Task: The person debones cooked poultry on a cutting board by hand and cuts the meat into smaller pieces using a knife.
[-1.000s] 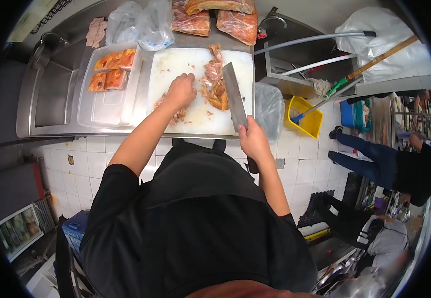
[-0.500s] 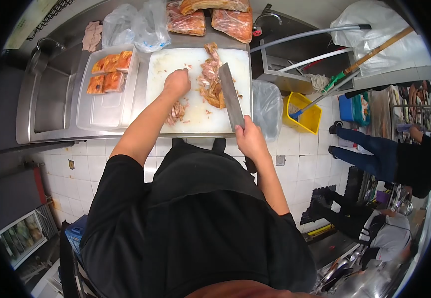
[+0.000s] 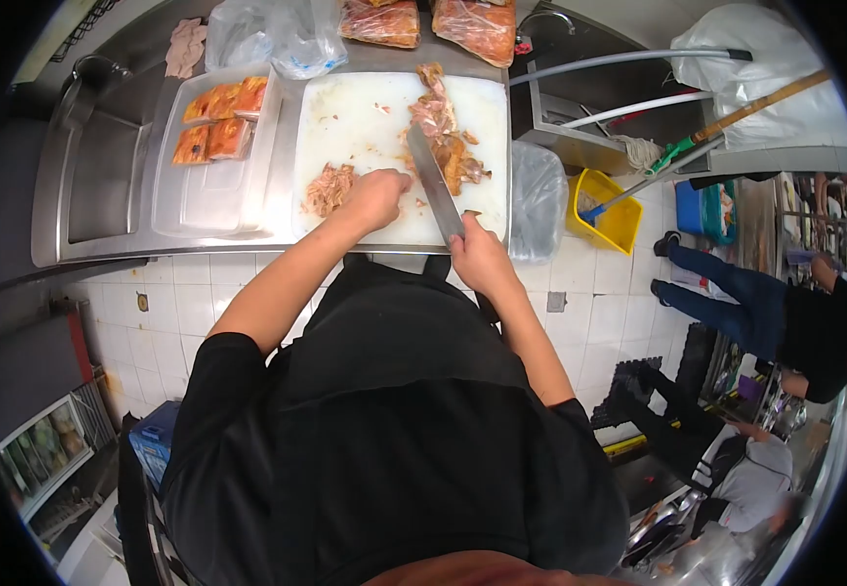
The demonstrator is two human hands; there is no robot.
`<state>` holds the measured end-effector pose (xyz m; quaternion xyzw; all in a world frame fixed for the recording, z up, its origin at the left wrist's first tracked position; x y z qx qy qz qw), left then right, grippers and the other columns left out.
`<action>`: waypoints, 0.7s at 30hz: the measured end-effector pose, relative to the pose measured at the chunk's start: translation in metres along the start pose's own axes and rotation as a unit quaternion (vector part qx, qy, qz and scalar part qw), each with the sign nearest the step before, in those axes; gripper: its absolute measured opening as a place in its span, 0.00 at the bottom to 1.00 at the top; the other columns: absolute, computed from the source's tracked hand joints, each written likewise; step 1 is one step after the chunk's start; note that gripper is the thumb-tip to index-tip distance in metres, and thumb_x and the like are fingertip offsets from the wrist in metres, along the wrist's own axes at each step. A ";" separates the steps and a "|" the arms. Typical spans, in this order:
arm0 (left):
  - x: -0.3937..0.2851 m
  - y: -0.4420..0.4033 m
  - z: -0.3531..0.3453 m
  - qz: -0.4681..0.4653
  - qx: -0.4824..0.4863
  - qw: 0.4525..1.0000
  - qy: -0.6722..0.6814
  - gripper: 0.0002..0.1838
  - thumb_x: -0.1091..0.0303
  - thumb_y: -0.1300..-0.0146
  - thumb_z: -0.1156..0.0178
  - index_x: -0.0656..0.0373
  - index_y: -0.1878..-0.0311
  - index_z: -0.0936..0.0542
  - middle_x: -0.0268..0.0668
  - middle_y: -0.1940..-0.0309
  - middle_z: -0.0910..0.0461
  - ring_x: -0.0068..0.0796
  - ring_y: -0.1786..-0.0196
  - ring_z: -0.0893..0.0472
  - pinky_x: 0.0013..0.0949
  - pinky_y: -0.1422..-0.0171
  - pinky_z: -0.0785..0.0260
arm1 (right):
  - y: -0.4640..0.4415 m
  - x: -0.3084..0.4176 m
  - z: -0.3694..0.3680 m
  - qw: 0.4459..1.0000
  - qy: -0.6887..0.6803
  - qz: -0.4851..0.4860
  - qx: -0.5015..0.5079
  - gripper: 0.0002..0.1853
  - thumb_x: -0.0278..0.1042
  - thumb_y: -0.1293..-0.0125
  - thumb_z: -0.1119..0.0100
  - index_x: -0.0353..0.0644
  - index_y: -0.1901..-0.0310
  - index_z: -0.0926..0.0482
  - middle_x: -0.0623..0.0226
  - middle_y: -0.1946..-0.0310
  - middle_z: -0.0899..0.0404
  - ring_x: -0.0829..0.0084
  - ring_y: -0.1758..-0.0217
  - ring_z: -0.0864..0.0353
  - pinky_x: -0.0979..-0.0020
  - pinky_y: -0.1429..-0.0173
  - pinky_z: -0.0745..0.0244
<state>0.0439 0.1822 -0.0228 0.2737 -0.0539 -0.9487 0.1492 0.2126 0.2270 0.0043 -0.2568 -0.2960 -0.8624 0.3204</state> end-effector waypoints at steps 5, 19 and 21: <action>-0.006 0.007 -0.008 -0.073 0.017 0.996 -0.047 0.15 0.80 0.49 0.43 0.59 0.57 0.18 0.45 0.59 0.18 0.50 0.52 0.20 0.46 0.47 0.28 | -0.007 0.007 -0.007 1.000 0.028 0.010 0.011 0.13 0.32 0.34 0.48 0.32 0.52 0.31 0.35 0.66 0.20 0.36 0.58 0.21 0.43 0.51 0.28; -0.009 0.001 -0.010 -0.087 0.004 0.989 -0.117 0.08 0.75 0.45 0.41 0.54 0.64 0.15 0.42 0.67 0.17 0.43 0.55 0.19 0.44 0.45 0.34 | -0.006 0.002 -0.002 1.000 0.016 0.006 -0.008 0.14 0.32 0.34 0.49 0.32 0.51 0.31 0.36 0.66 0.20 0.36 0.58 0.21 0.44 0.51 0.28; -0.008 0.005 -0.008 -0.092 -0.013 0.992 -0.083 0.10 0.76 0.47 0.43 0.53 0.65 0.15 0.41 0.68 0.17 0.42 0.56 0.20 0.43 0.42 0.37 | -0.006 0.003 -0.003 1.000 0.024 0.008 -0.002 0.14 0.32 0.34 0.49 0.32 0.51 0.31 0.36 0.67 0.20 0.36 0.58 0.21 0.44 0.51 0.29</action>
Point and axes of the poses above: each hand's wrist, its own y-axis away from the middle knuckle, its own z-axis out of the back of the hand, x = y × z, the point moved 9 cm from there along -y, towards the middle knuckle
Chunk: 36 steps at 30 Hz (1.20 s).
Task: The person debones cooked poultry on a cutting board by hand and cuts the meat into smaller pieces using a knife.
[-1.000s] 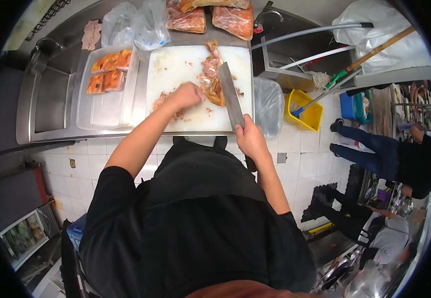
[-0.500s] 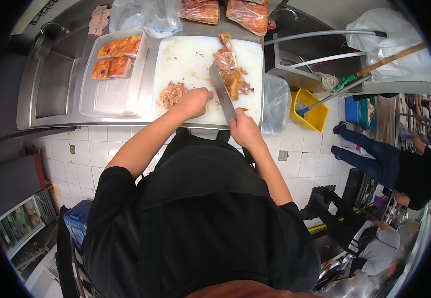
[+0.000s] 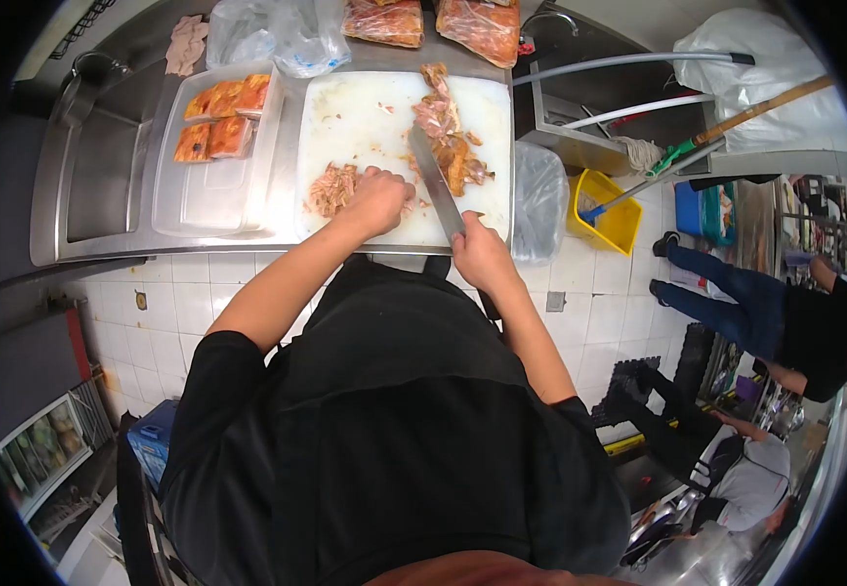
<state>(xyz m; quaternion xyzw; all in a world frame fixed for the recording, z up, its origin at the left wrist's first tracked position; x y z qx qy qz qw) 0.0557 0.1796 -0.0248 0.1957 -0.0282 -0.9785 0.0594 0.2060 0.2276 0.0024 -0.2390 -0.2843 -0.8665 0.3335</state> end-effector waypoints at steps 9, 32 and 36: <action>0.003 0.005 -0.004 -0.007 -0.027 1.000 -0.005 0.05 0.72 0.46 0.41 0.55 0.68 0.16 0.39 0.69 0.18 0.40 0.56 0.20 0.43 0.44 0.38 | -0.028 0.030 -0.032 0.995 0.071 0.039 0.056 0.13 0.26 0.39 0.52 0.30 0.53 0.33 0.35 0.69 0.20 0.37 0.62 0.18 0.44 0.54 0.25; 0.005 0.008 -0.001 -0.045 -0.087 0.995 0.019 0.06 0.75 0.55 0.40 0.57 0.72 0.17 0.39 0.71 0.20 0.39 0.58 0.21 0.41 0.44 0.39 | -0.058 0.046 -0.052 0.995 0.092 0.040 0.025 0.12 0.24 0.39 0.54 0.29 0.55 0.37 0.33 0.70 0.21 0.35 0.63 0.19 0.42 0.57 0.26; 0.005 0.011 -0.005 -0.050 -0.085 0.995 0.020 0.06 0.75 0.55 0.40 0.57 0.72 0.17 0.39 0.72 0.20 0.39 0.58 0.20 0.41 0.43 0.38 | -0.058 0.046 -0.052 0.996 0.080 0.033 0.030 0.12 0.25 0.38 0.53 0.29 0.55 0.37 0.32 0.69 0.21 0.35 0.61 0.20 0.42 0.55 0.27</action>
Point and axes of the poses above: each hand's wrist, its own y-axis away from the middle knuckle, its own z-axis out of the back of the hand, x = y × z, the point moved 9 cm from there along -y, towards the middle knuckle
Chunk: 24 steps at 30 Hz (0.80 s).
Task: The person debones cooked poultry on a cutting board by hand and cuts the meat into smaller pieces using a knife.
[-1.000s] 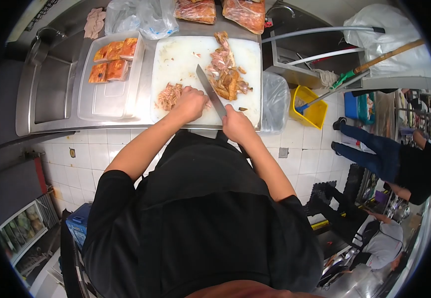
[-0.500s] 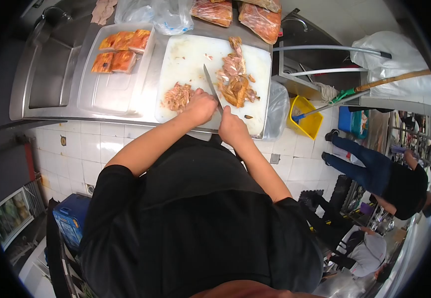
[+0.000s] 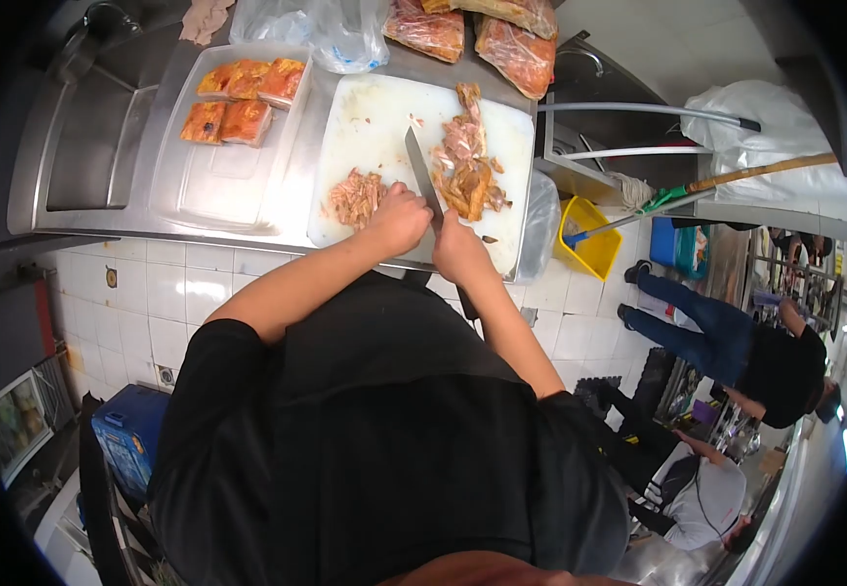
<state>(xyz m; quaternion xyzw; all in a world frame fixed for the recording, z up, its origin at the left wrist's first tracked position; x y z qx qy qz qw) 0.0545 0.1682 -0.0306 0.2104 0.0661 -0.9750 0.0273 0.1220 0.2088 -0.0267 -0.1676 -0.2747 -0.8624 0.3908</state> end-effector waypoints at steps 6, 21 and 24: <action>-0.002 -0.003 0.004 0.003 0.045 0.999 -0.008 0.05 0.75 0.54 0.41 0.58 0.73 0.18 0.41 0.72 0.20 0.41 0.59 0.20 0.42 0.45 0.36 | 0.007 -0.007 0.019 0.998 -0.047 -0.015 -0.034 0.14 0.31 0.34 0.49 0.30 0.52 0.33 0.31 0.65 0.21 0.34 0.57 0.21 0.43 0.52 0.27; -0.019 -0.012 -0.013 -0.050 0.055 0.997 0.004 0.06 0.70 0.50 0.40 0.59 0.68 0.20 0.40 0.64 0.22 0.44 0.53 0.23 0.44 0.47 0.31 | 0.042 -0.063 0.085 0.974 -0.177 -0.089 -0.105 0.14 0.32 0.32 0.48 0.33 0.49 0.29 0.37 0.63 0.19 0.37 0.54 0.21 0.49 0.51 0.26; -0.006 -0.002 0.002 0.012 0.148 0.986 -0.077 0.05 0.72 0.52 0.42 0.60 0.72 0.17 0.42 0.63 0.20 0.43 0.51 0.23 0.44 0.41 0.32 | 0.049 -0.069 0.086 0.976 -0.160 -0.098 -0.111 0.14 0.33 0.33 0.47 0.32 0.51 0.29 0.37 0.64 0.20 0.36 0.55 0.21 0.47 0.52 0.27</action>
Point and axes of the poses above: each hand's wrist, its own y-axis away from the middle knuckle, its own z-axis out of the back of the hand, x = y × z, the point moved 9 cm from there along -y, towards the middle knuckle
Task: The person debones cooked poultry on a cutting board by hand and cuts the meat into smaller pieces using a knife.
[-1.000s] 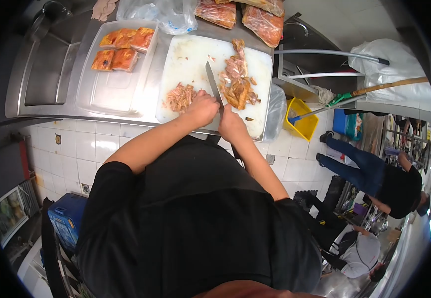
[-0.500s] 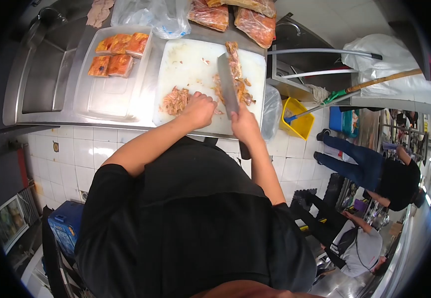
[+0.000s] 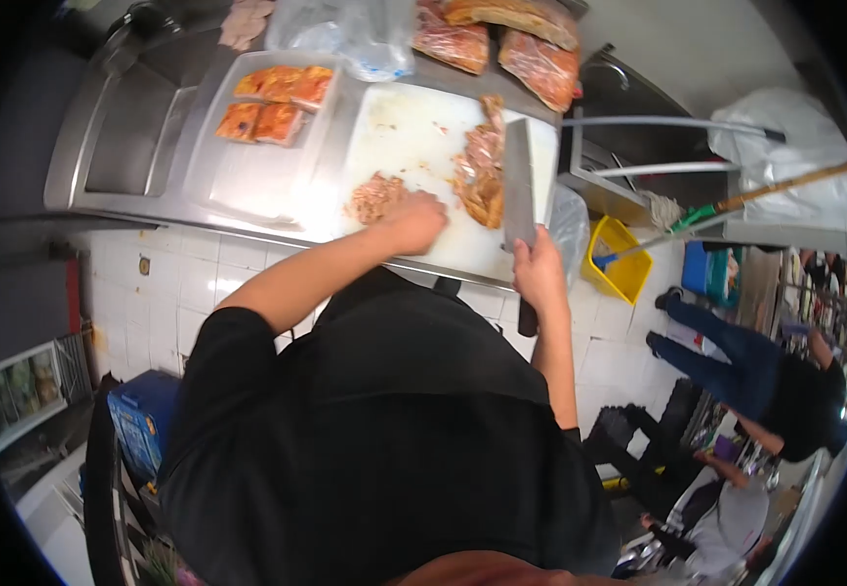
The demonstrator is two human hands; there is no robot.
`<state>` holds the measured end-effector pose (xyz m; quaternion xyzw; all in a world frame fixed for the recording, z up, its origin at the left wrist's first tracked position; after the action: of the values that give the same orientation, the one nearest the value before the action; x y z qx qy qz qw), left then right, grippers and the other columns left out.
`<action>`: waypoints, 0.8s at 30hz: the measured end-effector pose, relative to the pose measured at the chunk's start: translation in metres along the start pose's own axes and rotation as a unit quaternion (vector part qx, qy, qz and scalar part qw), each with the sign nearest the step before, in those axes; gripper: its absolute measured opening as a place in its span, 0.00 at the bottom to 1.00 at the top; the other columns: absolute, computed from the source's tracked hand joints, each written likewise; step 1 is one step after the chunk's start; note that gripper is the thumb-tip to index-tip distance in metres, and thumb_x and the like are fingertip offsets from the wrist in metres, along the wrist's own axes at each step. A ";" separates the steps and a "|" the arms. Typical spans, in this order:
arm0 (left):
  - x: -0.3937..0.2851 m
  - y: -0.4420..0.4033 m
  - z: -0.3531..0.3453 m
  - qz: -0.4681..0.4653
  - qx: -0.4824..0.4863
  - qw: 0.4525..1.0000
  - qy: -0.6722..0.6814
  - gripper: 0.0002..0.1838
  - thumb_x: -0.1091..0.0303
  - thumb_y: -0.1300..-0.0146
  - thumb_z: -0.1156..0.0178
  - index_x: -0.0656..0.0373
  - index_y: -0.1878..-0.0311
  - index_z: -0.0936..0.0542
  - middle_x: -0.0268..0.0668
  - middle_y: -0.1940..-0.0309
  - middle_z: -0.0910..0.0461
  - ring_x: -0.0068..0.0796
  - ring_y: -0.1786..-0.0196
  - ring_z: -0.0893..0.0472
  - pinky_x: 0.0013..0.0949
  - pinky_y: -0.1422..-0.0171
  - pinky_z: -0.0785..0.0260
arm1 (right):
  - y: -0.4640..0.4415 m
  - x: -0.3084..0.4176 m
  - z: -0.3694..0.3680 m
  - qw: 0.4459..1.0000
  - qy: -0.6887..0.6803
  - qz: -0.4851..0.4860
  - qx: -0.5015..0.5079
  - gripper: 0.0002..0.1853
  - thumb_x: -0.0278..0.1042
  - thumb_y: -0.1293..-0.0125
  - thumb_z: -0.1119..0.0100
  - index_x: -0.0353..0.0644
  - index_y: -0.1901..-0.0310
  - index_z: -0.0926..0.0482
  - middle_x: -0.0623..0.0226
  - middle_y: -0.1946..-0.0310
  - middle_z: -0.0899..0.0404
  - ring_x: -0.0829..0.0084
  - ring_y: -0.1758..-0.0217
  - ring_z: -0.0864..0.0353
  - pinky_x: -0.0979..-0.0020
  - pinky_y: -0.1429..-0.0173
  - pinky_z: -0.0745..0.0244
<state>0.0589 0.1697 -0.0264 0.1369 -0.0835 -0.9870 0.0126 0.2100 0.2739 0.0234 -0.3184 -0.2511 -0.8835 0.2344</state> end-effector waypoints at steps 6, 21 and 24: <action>0.013 0.017 0.017 -0.021 -0.048 0.998 -0.016 0.06 0.73 0.54 0.41 0.61 0.72 0.17 0.43 0.65 0.20 0.44 0.52 0.21 0.44 0.41 0.32 | 0.007 0.014 0.010 0.998 0.044 0.050 -0.011 0.15 0.33 0.34 0.47 0.33 0.50 0.30 0.35 0.66 0.21 0.35 0.57 0.22 0.44 0.52 0.28; 0.049 -0.106 0.042 0.121 -0.171 0.974 0.090 0.24 0.74 0.46 0.41 0.49 0.43 0.20 0.44 0.50 0.23 0.47 0.47 0.23 0.44 0.41 0.29 | 0.034 -0.036 0.038 0.997 -0.053 -0.018 -0.052 0.16 0.33 0.32 0.48 0.32 0.48 0.29 0.37 0.66 0.20 0.36 0.59 0.22 0.44 0.54 0.30; 0.048 -0.112 0.044 0.115 -0.144 0.981 0.057 0.23 0.74 0.44 0.43 0.47 0.43 0.19 0.43 0.50 0.22 0.48 0.48 0.22 0.44 0.41 0.28 | 0.045 -0.041 0.046 0.996 -0.064 -0.004 -0.064 0.15 0.32 0.32 0.48 0.32 0.49 0.29 0.37 0.68 0.21 0.36 0.60 0.22 0.44 0.54 0.30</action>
<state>0.0005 0.2847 -0.0168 0.1794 0.0448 -0.9711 0.1508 0.2844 0.2773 0.0389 -0.3880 -0.2096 -0.8764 0.1936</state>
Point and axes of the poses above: each hand's wrist, its own y-axis away from the middle knuckle, its own z-axis out of the back of the hand, x = y × z, the point moved 9 cm from there along -y, towards the middle knuckle
